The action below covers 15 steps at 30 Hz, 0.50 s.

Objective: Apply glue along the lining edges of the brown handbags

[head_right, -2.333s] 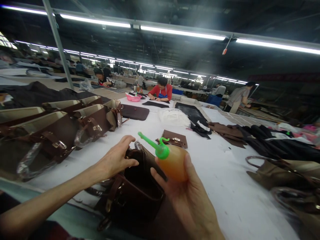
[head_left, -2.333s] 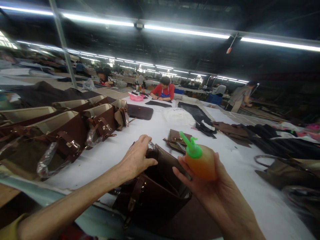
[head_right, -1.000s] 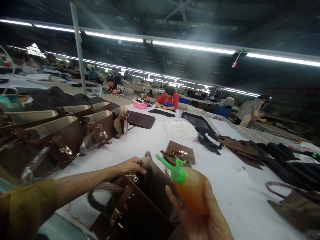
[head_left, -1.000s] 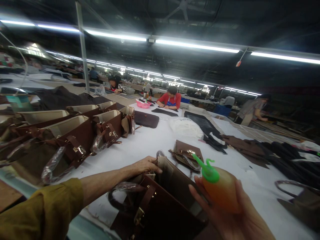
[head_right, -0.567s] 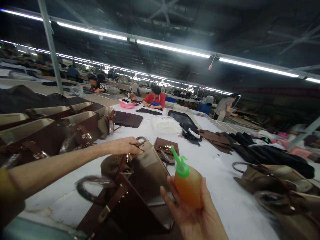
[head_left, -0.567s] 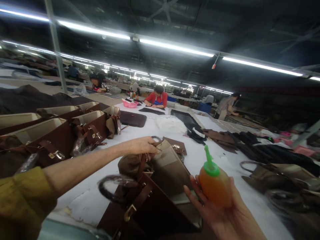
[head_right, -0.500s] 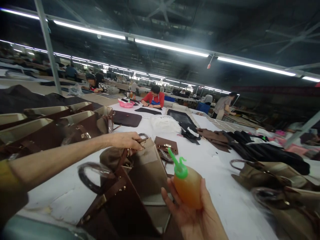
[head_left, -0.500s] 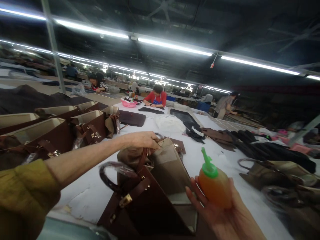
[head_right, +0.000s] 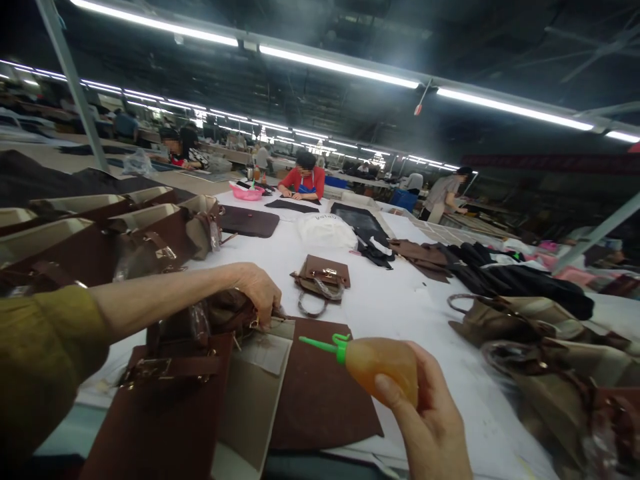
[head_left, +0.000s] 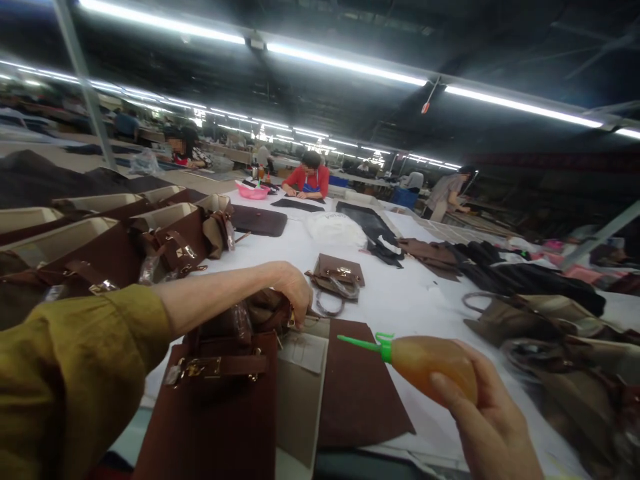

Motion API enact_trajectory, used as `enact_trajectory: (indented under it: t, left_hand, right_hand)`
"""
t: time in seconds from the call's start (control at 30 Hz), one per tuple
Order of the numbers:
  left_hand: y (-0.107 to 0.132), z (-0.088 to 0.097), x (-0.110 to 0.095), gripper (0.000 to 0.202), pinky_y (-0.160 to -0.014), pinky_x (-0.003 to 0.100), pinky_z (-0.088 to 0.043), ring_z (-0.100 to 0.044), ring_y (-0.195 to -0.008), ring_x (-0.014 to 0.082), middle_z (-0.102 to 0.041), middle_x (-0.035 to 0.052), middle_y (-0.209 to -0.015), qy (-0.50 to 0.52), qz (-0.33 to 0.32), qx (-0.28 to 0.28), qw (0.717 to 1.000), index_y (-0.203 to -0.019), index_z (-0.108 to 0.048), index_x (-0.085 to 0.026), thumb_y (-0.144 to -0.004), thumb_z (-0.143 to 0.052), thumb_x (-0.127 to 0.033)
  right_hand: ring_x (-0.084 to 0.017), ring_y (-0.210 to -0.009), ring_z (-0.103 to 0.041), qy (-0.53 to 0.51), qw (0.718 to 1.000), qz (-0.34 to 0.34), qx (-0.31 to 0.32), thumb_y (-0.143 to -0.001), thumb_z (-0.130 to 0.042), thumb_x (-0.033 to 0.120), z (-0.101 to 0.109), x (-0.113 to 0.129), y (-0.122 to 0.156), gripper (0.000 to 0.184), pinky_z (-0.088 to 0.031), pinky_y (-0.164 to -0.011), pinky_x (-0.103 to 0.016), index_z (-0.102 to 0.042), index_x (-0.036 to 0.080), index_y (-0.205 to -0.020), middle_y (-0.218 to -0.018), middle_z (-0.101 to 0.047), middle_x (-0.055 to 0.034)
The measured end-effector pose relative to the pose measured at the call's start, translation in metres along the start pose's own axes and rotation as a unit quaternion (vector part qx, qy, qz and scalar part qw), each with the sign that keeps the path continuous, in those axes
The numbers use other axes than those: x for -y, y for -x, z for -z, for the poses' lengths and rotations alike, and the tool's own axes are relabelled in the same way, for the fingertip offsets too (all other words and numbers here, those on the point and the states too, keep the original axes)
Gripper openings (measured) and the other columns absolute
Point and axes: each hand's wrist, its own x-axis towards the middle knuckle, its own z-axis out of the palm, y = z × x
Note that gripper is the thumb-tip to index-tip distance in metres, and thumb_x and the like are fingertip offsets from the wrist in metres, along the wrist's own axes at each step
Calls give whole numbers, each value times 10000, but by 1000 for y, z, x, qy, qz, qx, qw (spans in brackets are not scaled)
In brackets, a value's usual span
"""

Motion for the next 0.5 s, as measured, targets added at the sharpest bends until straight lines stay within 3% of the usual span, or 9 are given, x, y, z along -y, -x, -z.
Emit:
enact_trajectory:
  t: [0.1, 0.2, 0.33, 0.5]
  left_hand:
    - [-4, -8, 4, 226, -481, 336, -421, -474, -439, 197, -523, 47, -436, 37, 32, 98, 994, -443, -638, -146, -447, -778, -323]
    - [-4, -12, 8, 228, -459, 336, -397, -450, -426, 195, -488, 49, -409, 64, 46, 141, 987, -415, -623, -149, -483, -763, -315]
    - [-4, -15, 13, 246, -450, 321, -376, -424, -412, 174, -464, 42, -386, 97, 55, 159, 981, -386, -601, -150, -474, -776, -299]
    - [-9, -22, 24, 256, -418, 357, -370, -439, -397, 214, -514, 88, -411, 142, 63, 151, 976, -415, -627, -129, -403, -805, -312]
  right_hand:
    - [-246, -878, -603, 42, 999, 15, 2, -662, -684, 482, -6, 0, -3, 518, -523, -689, -251, -543, 211, -1079, -968, -657, -32]
    - [-235, -837, -604, 40, 999, 22, 3, -654, -679, 488, -15, 2, -4, 488, -520, -669, -240, -557, 209, -1035, -930, -657, -25]
    - [-227, -835, -597, 42, 999, 22, 10, -674, -662, 488, -25, 0, -7, 460, -513, -653, -229, -558, 211, -1027, -924, -651, -20]
    - [-217, -873, -581, 39, 998, 25, 32, -683, -666, 480, -30, -5, -9, 465, -495, -686, -215, -542, 216, -1045, -949, -641, -15]
